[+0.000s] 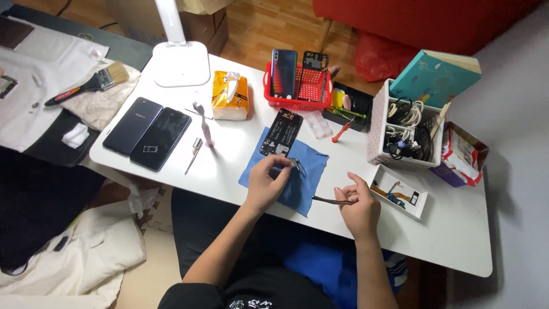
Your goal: Repairing and cleaning a smartphone motherboard using small tools and a brush.
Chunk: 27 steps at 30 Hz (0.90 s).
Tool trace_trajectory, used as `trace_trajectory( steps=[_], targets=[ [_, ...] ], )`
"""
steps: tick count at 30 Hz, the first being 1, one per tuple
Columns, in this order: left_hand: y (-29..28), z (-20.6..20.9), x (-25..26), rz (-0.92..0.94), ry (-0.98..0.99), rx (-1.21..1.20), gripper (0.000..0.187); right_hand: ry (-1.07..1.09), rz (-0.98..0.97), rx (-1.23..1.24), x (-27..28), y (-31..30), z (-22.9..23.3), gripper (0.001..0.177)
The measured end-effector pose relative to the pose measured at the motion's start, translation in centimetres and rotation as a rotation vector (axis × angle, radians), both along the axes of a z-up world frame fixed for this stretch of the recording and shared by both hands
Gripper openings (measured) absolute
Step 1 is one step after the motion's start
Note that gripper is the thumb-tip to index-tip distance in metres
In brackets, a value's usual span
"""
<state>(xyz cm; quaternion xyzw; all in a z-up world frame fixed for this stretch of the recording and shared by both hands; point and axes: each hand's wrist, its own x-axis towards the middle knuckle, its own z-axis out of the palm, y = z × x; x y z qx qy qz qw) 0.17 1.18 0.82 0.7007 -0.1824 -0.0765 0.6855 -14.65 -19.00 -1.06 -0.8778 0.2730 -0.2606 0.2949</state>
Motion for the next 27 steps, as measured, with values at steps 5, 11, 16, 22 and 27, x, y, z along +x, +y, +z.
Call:
trace_trajectory(
  steps=[5, 11, 16, 22, 27],
  targets=[
    [0.1, 1.3, -0.3, -0.002, -0.015, 0.013, 0.016, 0.041, -0.060, 0.128, 0.2, 0.3, 1.0, 0.057],
    [0.5, 1.7, -0.7, -0.009, 0.012, 0.008, 0.023, 0.031, -0.083, 0.118, -0.4, 0.3, 1.4, 0.060],
    [0.7, 1.3, -0.3, -0.006, 0.003, 0.011, 0.022, 0.079, -0.059, 0.075, -0.1, -0.2, 0.6, 0.027],
    [0.6, 0.3, -0.3, -0.038, 0.035, 0.031, 0.023, 0.247, 0.053, -0.127, 0.1, 0.7, 1.5, 0.017],
    [0.6, 0.2, -0.3, -0.046, -0.074, 0.080, 0.026, 0.195, 0.172, -0.186, 0.0, 0.8, 1.7, 0.021]
  ],
)
